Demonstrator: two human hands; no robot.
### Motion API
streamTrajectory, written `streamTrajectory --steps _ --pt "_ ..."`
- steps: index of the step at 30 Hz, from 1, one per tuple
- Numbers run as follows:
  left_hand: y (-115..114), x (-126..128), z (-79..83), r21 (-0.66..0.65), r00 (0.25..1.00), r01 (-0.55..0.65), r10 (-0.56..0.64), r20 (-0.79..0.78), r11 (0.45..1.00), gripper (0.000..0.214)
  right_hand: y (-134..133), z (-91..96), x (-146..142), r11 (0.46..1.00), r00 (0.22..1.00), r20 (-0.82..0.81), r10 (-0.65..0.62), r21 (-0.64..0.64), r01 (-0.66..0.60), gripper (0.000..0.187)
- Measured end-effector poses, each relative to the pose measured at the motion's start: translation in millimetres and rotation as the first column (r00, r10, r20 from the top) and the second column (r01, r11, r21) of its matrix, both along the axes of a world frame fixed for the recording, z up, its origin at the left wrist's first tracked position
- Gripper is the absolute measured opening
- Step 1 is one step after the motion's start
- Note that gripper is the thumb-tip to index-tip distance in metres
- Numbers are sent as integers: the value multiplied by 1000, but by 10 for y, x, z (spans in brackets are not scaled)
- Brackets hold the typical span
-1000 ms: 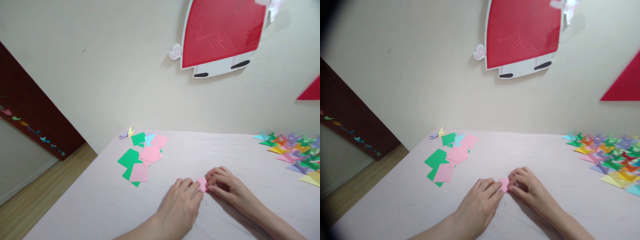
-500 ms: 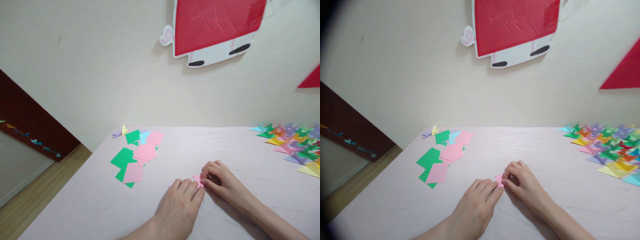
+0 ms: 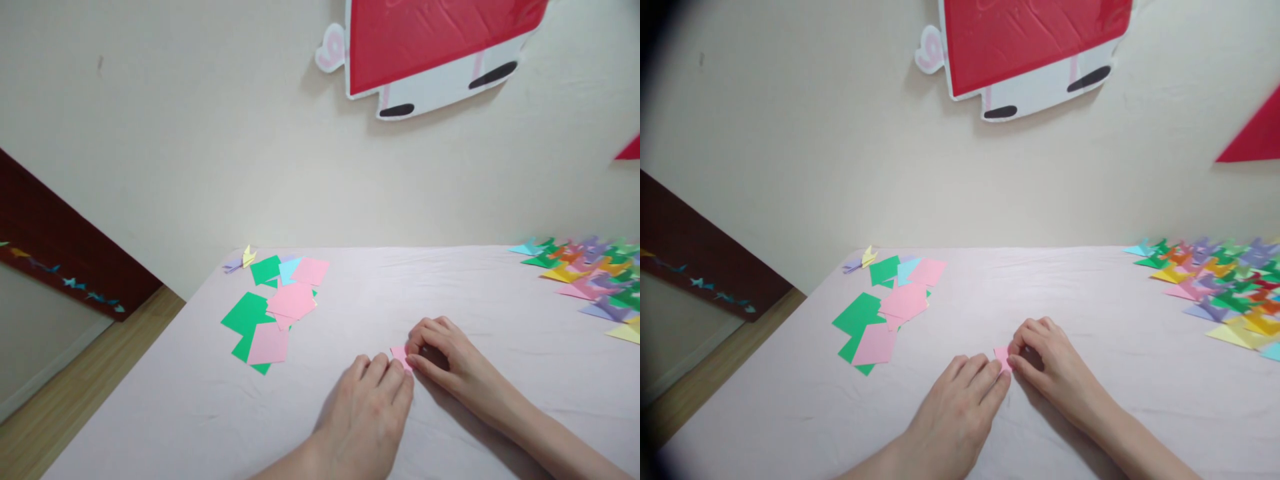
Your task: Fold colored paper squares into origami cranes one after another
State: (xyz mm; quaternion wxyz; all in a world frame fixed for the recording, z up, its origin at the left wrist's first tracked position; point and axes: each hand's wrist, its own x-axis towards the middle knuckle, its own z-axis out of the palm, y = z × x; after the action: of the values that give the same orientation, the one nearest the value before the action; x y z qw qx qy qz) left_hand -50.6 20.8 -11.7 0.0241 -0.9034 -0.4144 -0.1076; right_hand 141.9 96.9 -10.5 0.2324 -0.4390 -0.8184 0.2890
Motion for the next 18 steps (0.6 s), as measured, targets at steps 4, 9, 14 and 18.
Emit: streamTrajectory --steps 4,9,14,18 --pt "5 -15 -22 27 1000 3 -3 -16 1000 36 3 -21 16 999 998 -45 -41 -13 40 13" --pt "28 -32 9 -28 1000 10 -10 0 1000 37 -2 -26 28 998 994 -88 -63 -30 60 11" --pt "44 -22 27 -46 1000 -3 3 8 999 37 -56 -5 9 997 996 -42 -77 -4 77 8" --pt "54 -15 7 -38 1000 -7 7 7 999 36 -91 -1 -17 994 994 -17 -104 17 105 11"
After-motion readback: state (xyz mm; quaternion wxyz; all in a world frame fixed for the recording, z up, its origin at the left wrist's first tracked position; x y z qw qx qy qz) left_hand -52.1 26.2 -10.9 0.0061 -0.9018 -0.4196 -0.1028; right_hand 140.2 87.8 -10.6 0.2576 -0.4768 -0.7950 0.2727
